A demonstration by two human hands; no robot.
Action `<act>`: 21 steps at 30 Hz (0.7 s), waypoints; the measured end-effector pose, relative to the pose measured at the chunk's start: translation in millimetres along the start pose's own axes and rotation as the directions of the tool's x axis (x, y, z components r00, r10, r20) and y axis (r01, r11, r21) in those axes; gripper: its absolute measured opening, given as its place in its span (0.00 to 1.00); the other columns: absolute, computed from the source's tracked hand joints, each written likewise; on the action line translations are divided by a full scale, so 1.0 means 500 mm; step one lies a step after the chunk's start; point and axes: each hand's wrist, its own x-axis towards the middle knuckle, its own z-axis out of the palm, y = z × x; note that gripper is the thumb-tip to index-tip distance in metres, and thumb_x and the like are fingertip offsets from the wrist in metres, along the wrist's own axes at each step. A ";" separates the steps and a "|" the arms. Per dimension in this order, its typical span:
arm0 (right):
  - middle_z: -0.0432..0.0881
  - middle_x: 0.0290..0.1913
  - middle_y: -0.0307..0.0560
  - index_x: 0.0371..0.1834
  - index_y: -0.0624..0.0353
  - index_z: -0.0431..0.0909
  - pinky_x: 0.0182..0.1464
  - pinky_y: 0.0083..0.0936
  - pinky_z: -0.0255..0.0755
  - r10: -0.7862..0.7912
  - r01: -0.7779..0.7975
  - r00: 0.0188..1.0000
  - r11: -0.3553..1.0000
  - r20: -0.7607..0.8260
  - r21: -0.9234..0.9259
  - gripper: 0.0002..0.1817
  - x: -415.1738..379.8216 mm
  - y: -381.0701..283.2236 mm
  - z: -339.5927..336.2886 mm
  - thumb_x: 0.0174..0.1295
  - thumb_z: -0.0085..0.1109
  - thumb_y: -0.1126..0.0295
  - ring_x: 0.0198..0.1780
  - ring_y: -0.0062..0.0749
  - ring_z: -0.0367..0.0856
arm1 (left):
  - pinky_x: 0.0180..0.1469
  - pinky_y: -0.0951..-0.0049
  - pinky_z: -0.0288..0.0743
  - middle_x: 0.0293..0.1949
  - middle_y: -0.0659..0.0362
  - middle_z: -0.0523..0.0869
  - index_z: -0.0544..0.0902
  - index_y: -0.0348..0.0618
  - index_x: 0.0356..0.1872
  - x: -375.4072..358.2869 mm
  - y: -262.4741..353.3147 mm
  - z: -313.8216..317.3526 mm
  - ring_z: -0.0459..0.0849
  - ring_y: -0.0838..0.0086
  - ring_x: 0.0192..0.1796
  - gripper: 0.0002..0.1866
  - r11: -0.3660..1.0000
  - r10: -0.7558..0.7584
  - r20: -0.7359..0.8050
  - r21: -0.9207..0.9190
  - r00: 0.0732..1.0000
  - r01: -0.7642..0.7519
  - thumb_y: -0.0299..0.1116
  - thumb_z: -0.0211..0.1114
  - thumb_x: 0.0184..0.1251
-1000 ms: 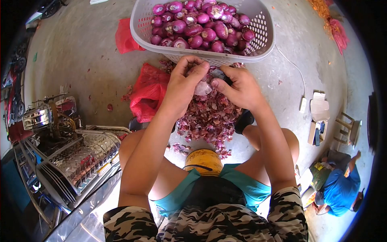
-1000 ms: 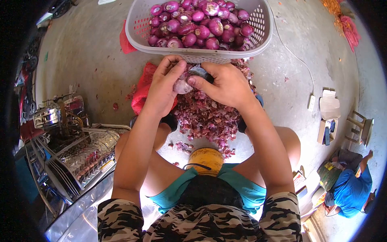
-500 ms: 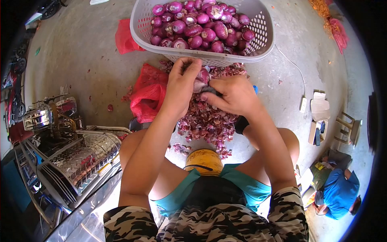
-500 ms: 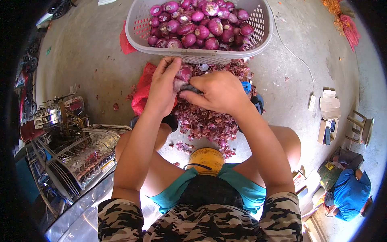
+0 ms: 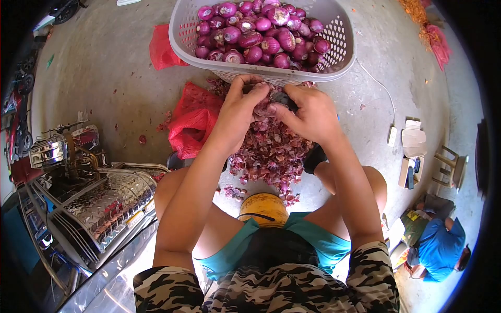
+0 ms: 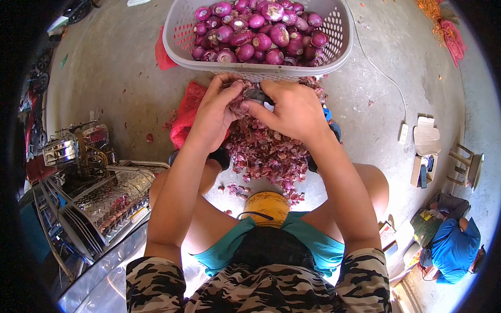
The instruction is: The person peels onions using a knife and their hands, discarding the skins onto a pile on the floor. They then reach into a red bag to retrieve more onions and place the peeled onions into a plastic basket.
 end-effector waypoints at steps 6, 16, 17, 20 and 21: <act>0.77 0.21 0.56 0.25 0.61 0.75 0.30 0.42 0.70 -0.038 0.037 0.999 0.995 0.008 0.092 0.21 0.001 0.011 0.000 0.53 0.63 0.51 0.27 0.54 0.78 | 0.45 0.72 0.74 0.44 0.62 0.77 0.72 0.45 0.48 -0.004 0.011 -0.003 0.77 0.77 0.44 0.10 0.996 -0.087 0.016 0.026 0.996 0.086 0.31 0.55 0.67; 0.77 0.22 0.55 0.23 0.61 0.74 0.29 0.43 0.69 -0.096 0.089 0.991 0.994 0.096 0.070 0.20 0.001 0.015 -0.008 0.56 0.61 0.54 0.27 0.55 0.77 | 0.43 0.73 0.74 0.42 0.63 0.78 0.73 0.42 0.51 -0.005 0.015 -0.012 0.78 0.78 0.43 0.14 0.995 -0.103 0.053 0.006 0.993 0.103 0.31 0.56 0.66; 0.77 0.22 0.55 0.23 0.61 0.74 0.29 0.43 0.69 -0.092 0.086 0.991 0.994 0.098 0.071 0.20 0.000 0.015 -0.006 0.56 0.60 0.54 0.27 0.55 0.77 | 0.43 0.73 0.74 0.42 0.63 0.78 0.74 0.43 0.51 -0.006 0.015 -0.010 0.78 0.78 0.42 0.14 0.994 -0.104 0.041 0.031 0.994 0.103 0.31 0.56 0.66; 0.77 0.22 0.55 0.23 0.61 0.74 0.29 0.43 0.68 -0.096 0.090 0.990 0.994 0.100 0.062 0.19 -0.001 0.016 -0.002 0.57 0.60 0.54 0.27 0.54 0.77 | 0.43 0.74 0.74 0.41 0.63 0.79 0.74 0.42 0.52 -0.006 0.014 -0.008 0.78 0.78 0.42 0.14 0.991 -0.101 0.010 0.085 0.995 0.100 0.31 0.56 0.66; 0.77 0.22 0.55 0.23 0.61 0.74 0.29 0.43 0.68 -0.106 0.102 0.989 0.993 0.099 0.052 0.19 -0.001 0.016 0.000 0.57 0.60 0.54 0.27 0.54 0.77 | 0.43 0.74 0.74 0.41 0.63 0.79 0.74 0.42 0.52 -0.004 0.013 -0.010 0.79 0.78 0.41 0.15 0.992 -0.096 0.005 0.087 0.995 0.095 0.31 0.56 0.66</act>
